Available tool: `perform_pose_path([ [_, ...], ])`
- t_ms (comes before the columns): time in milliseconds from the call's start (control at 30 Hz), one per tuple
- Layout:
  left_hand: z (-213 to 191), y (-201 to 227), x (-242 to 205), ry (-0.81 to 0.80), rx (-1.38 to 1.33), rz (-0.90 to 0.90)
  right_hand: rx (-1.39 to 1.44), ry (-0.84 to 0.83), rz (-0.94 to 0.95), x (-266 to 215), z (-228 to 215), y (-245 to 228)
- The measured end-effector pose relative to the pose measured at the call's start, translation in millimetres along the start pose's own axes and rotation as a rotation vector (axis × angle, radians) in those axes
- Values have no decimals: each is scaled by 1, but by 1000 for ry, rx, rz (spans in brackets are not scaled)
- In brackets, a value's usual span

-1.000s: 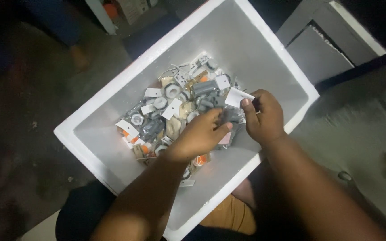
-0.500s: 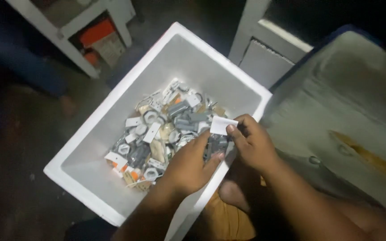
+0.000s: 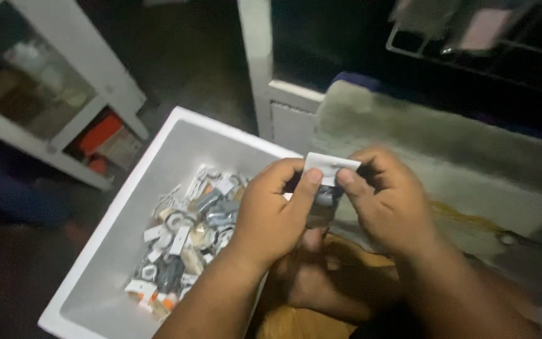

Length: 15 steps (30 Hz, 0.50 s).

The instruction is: The person sits on the floor and repeatedly picks small packaged hardware items from a white bin. They hang each item on a wall-mounted grid rack using hooks, then return to the bin to continue the process.

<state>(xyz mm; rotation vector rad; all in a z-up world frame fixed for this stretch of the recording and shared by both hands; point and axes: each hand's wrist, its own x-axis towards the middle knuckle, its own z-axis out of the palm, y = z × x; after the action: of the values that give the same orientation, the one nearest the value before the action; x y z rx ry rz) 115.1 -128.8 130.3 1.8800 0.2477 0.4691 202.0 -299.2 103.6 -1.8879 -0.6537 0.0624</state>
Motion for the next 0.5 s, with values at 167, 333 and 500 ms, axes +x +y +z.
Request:
perform_pose_path([
  [167, 24, 60, 18, -87, -89, 87, 39, 250, -141, -4, -51, -35],
  [333, 32, 100, 37, -167, -38, 293, -70, 324, -221, -5, -88, -58],
  [500, 36, 136, 44, -190, -1, 362, -210, 396, -171, 2, -113, -89],
])
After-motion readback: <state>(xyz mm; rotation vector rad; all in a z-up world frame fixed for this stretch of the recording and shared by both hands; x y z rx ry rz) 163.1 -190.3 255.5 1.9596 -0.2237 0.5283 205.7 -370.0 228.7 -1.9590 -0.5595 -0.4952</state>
